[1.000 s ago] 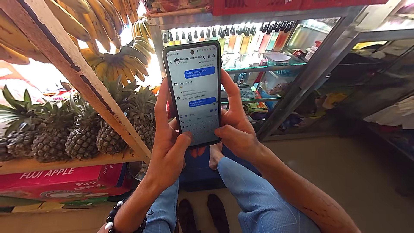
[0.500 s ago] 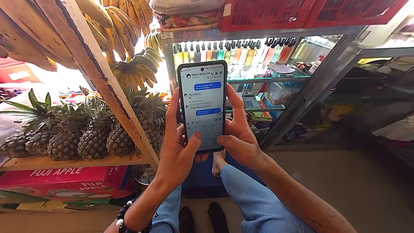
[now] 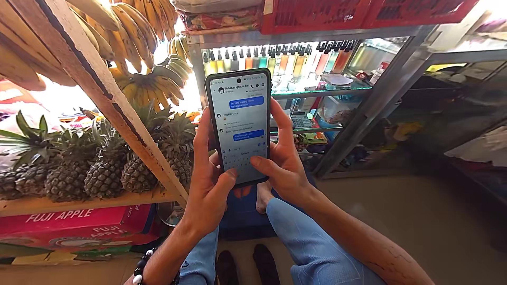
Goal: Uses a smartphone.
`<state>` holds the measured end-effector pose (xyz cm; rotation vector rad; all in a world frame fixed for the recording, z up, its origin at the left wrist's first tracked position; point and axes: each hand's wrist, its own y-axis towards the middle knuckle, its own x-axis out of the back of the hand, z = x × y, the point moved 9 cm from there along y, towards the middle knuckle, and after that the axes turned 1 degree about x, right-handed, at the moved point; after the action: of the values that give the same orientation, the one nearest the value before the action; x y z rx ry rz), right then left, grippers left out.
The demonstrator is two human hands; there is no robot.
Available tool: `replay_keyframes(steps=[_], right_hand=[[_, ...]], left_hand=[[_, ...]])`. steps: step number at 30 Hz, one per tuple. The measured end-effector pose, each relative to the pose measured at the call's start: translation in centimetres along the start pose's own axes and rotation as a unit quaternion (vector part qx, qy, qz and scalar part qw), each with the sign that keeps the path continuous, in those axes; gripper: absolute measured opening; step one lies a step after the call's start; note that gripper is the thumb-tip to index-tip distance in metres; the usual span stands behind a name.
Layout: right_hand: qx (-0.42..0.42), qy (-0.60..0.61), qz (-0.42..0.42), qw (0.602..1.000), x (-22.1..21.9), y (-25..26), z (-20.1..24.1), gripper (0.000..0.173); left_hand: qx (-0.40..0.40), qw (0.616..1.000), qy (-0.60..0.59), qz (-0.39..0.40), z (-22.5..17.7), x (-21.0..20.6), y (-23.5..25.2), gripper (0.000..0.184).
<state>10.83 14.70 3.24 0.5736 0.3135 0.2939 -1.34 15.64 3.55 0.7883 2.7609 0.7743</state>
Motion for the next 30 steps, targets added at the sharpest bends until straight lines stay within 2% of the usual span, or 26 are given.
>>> replay_keyframes(steps=[4,7,10,16,24,30], right_hand=[[0.016,-0.042,-0.039,0.998,0.41,0.03,0.33,0.081],[0.0,-0.019,0.007,1.0,0.32,0.03,0.04,0.081],[-0.01,-0.009,0.047,0.999,0.15,-0.04,0.03,0.088],[-0.003,-0.024,0.037,0.999,0.29,0.06,0.24,0.077],[-0.011,-0.02,0.025,0.999,0.42,0.08,0.12,0.077],[-0.001,-0.014,0.043,0.999,0.26,0.03,0.21,0.078]], left_hand=[[-0.003,1.0,0.0,0.017,-0.07,-0.42,-0.11,0.088],[0.004,1.0,-0.005,0.012,-0.03,-0.14,-0.06,0.089],[0.015,1.0,-0.015,0.011,-0.08,0.0,0.0,0.087],[0.014,0.999,-0.037,0.013,-0.17,-0.03,0.09,0.088],[0.016,0.999,-0.036,0.013,-0.09,-0.02,0.05,0.089],[0.022,0.999,-0.008,-0.025,-0.1,0.23,0.12,0.079]])
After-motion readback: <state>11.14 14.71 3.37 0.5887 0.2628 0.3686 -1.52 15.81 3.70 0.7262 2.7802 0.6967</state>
